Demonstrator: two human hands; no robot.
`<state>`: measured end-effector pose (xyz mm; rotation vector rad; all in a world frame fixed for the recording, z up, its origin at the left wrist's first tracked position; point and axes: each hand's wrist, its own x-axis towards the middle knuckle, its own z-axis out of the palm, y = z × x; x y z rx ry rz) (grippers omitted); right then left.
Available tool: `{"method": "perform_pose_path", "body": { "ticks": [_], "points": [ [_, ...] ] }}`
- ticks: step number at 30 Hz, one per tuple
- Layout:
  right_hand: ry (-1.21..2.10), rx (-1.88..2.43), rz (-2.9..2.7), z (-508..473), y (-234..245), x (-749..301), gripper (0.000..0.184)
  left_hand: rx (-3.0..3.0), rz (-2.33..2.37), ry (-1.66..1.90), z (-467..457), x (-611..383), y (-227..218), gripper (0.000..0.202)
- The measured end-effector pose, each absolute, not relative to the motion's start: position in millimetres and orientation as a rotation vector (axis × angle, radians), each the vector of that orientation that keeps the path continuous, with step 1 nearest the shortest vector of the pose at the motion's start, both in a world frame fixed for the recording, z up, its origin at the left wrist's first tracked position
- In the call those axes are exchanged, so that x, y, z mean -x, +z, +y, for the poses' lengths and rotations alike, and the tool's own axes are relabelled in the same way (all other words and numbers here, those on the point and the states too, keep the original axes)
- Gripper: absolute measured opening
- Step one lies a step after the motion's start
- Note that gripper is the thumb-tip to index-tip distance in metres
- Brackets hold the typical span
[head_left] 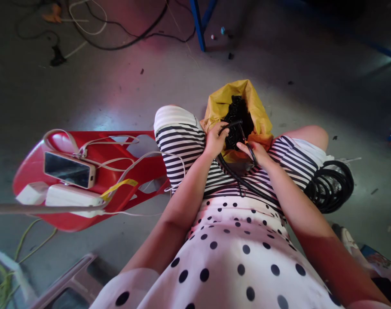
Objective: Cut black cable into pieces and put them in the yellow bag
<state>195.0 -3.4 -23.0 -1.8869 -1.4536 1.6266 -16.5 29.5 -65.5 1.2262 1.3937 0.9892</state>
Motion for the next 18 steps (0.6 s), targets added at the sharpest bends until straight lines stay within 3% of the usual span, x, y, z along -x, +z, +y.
{"method": "perform_pose_path", "body": {
  "ticks": [18],
  "points": [
    [1.683, 1.776, -1.41, 0, -34, -183, 0.075, -1.261, 1.341, 0.949, 22, 7, -65, 0.016]
  ]
}}
